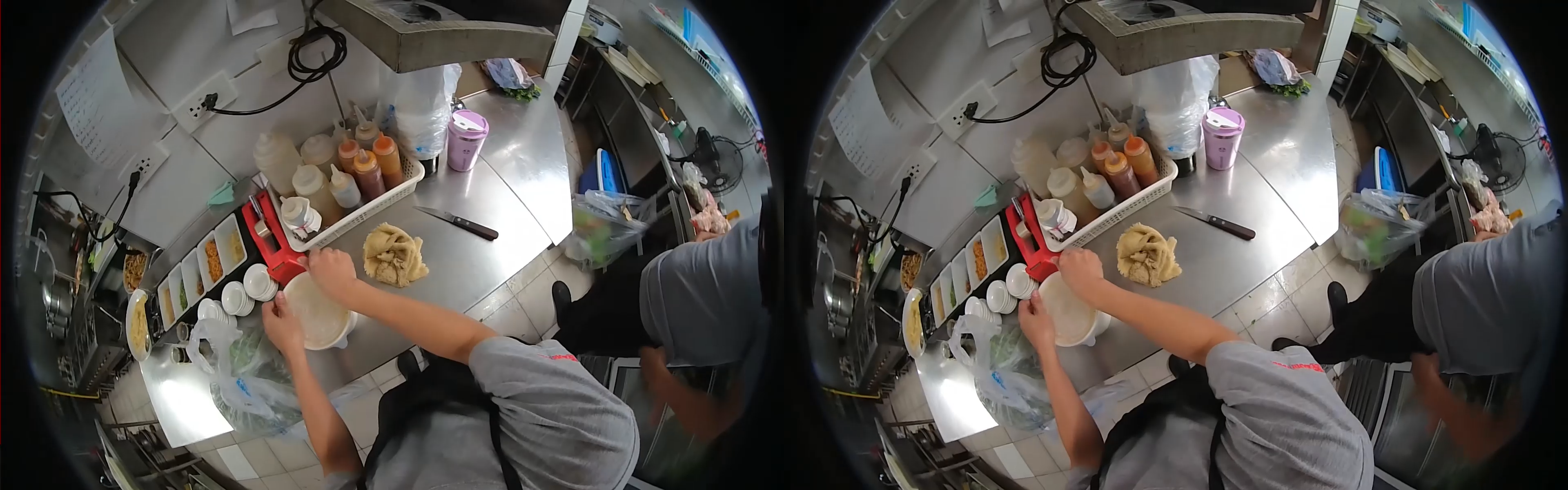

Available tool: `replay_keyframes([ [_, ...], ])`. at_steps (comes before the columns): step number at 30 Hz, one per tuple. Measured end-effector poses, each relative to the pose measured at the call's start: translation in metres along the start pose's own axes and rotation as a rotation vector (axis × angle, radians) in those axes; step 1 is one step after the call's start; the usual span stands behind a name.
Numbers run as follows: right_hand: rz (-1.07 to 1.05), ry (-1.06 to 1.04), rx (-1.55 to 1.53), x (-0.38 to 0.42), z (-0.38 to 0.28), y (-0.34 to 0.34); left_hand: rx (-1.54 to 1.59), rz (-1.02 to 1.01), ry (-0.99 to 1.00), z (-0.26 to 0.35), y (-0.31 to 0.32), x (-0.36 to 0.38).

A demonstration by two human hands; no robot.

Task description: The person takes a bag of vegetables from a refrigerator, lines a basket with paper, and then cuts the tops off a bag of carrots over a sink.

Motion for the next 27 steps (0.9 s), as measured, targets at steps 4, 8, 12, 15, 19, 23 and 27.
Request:
replay_keyframes([
  [4,0.042,0.028,0.054,0.003,-0.004,0.0,-0.065,-0.007,0.018,0.001,-0.002,0.001],
  [8,-0.001,0.073,0.035,0.002,-0.003,-0.001,-0.078,0.013,0.004,-0.001,0.0,-0.001],
  [12,0.009,0.039,-0.046,0.002,0.001,0.007,-0.044,-0.024,0.026,-0.006,-0.001,-0.006],
  [15,-0.032,0.124,-0.112,0.002,-0.001,0.008,-0.016,-0.057,0.093,-0.02,-0.002,-0.017],
  [19,-0.112,0.311,-0.335,0.002,-0.005,0.017,-0.05,-0.151,0.085,-0.035,-0.011,-0.034],
  [23,-0.149,0.277,-0.369,0.005,0.004,0.008,-0.268,-0.038,0.249,-0.029,-0.021,-0.037],
  [27,-0.292,0.021,-0.645,0.042,0.081,-0.118,-0.125,0.121,0.386,0.102,0.007,0.031],
])
Point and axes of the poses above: each hand's wrist, its own x-axis away from the middle knuckle, its own y-axis out of the palm, z = x × y, the point moved 1 cm from there along -x, towards the middle knuckle, and after that the axes turned 2 degrees about -y, right-handed, at the moved point
